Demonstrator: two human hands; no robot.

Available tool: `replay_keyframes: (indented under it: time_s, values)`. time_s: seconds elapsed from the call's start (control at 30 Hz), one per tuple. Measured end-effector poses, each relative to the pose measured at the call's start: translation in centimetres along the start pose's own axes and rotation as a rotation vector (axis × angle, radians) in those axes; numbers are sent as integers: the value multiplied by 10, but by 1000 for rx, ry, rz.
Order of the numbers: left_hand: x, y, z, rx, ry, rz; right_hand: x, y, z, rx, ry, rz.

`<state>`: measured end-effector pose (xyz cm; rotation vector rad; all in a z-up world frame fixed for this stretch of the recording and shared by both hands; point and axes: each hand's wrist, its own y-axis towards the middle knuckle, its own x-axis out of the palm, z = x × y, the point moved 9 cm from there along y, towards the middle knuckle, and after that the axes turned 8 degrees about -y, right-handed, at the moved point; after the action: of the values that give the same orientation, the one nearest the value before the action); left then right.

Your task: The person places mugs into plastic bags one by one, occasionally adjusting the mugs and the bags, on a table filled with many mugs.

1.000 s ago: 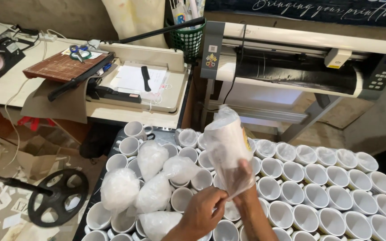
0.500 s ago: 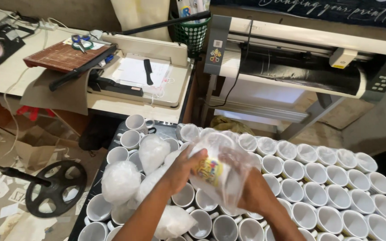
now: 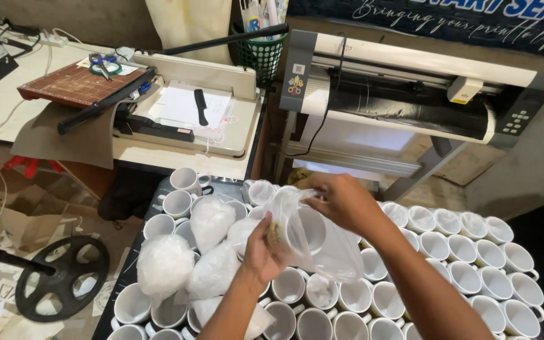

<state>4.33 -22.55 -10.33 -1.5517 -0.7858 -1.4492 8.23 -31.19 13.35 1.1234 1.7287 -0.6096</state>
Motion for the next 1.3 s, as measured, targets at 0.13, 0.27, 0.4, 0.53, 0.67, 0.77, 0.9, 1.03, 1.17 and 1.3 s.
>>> replay_keyframes:
  time_s: [0.13, 0.27, 0.4, 0.53, 0.67, 0.77, 0.9, 1.03, 1.17, 1.3]
  values:
    - [14, -14, -12, -6, -17, 37, -13, 22, 4, -164, 133, 114]
    - [22, -25, -13, 38, -102, 39, -60, 5, 16, -75, 336, 369]
    - [27, -32, -4, 110, -57, 98, -58, -28, 7, -16, 216, 323]
    - [31, -25, -2, 134, -71, 2, -53, -47, -64, -458, 153, 214]
    - [17, -15, -2, 120, -104, 21, 22, -28, -51, -446, -165, -278]
    - [21, -13, -5, 78, -83, -18, 63, -25, -32, -366, -375, -531]
    - [15, -9, -6, 46, -18, 25, 83, -28, -32, -473, -242, -578]
    - [6, 2, 0, -53, -4, 27, 114, -48, 19, -337, -284, -746]
    - [21, -3, 12, -74, 350, 135, 111, -60, 29, -272, 143, -530]
    - [48, -15, 22, 104, 371, 31, 108, -67, 54, 121, 480, -286]
